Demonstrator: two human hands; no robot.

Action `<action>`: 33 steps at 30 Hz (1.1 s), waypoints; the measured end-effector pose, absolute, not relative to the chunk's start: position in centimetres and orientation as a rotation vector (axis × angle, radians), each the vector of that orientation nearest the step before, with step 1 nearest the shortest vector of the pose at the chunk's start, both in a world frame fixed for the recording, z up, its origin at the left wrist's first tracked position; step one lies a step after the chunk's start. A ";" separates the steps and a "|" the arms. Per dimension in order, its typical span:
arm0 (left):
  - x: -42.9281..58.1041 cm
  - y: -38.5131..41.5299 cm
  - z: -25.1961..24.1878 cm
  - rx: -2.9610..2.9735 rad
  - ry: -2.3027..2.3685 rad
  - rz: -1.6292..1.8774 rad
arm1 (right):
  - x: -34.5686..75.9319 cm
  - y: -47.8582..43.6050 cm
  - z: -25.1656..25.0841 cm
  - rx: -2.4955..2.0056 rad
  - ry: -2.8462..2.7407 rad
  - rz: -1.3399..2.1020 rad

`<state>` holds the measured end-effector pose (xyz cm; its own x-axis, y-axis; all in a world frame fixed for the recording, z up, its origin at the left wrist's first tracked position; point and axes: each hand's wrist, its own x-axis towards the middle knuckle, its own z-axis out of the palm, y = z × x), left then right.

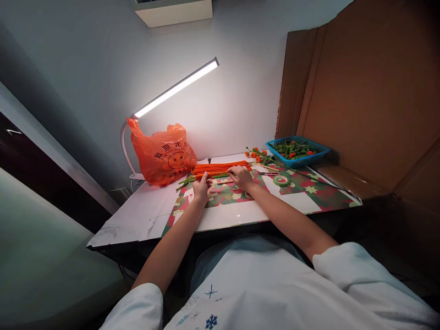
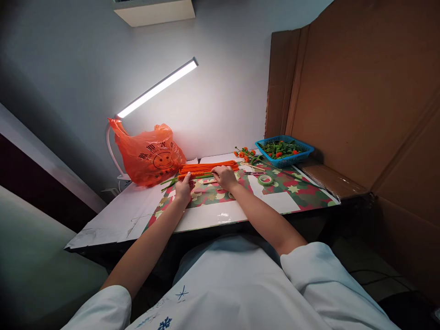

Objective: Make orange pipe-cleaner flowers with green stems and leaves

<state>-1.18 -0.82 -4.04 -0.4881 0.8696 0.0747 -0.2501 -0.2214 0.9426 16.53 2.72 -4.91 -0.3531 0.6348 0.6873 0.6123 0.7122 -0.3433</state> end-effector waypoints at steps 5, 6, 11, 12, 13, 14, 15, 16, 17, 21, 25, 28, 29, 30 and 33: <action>-1.3 -0.8 -3.8 0.725 1.288 1.879 | 16.7 3.1 -5.0 -0.931 -2.087 0.071; -1.3 -0.9 -3.7 0.711 1.295 1.895 | 16.7 3.1 -5.0 -0.922 -2.099 0.082; -1.7 -1.1 -3.2 0.638 1.299 1.968 | 16.9 3.3 -5.1 -0.892 -2.060 0.196; -1.8 -1.1 -3.1 0.624 1.305 1.969 | 17.0 3.3 -5.1 -0.889 -2.031 0.233; -1.9 -1.0 -3.1 0.616 1.309 1.965 | 17.0 3.3 -5.0 -0.887 -1.998 0.273; -1.9 -1.0 -3.1 0.614 1.315 1.958 | 17.1 3.3 -5.0 -0.885 -1.963 0.315; -1.9 -1.0 -3.1 0.617 1.324 1.956 | 17.1 3.3 -4.9 -0.883 -1.930 0.359; -1.9 -1.0 -3.0 0.619 1.337 1.959 | 17.1 3.2 -4.9 -0.883 -1.902 0.399; -1.9 -1.0 -3.0 0.617 1.355 1.971 | 17.1 3.2 -4.8 -0.884 -1.879 0.437; -1.9 -1.1 -2.8 0.555 1.394 2.011 | 17.0 3.2 -4.6 -0.887 -1.806 0.599; -2.3 -1.1 -3.0 0.555 1.329 2.000 | 17.1 3.3 -4.4 -0.857 -1.785 0.798; -2.6 -1.0 -3.1 0.517 1.318 2.012 | 17.2 3.4 -4.3 -0.846 -1.788 0.871; -2.6 -1.0 -3.1 0.503 1.320 2.018 | 17.2 3.4 -4.3 -0.848 -1.790 0.883; -2.7 -1.0 -3.1 0.496 1.319 2.028 | 17.3 3.4 -4.2 -0.849 -1.793 0.892; -2.7 -1.1 -2.9 0.514 1.307 2.047 | 17.3 3.3 -4.2 -0.856 -1.797 0.919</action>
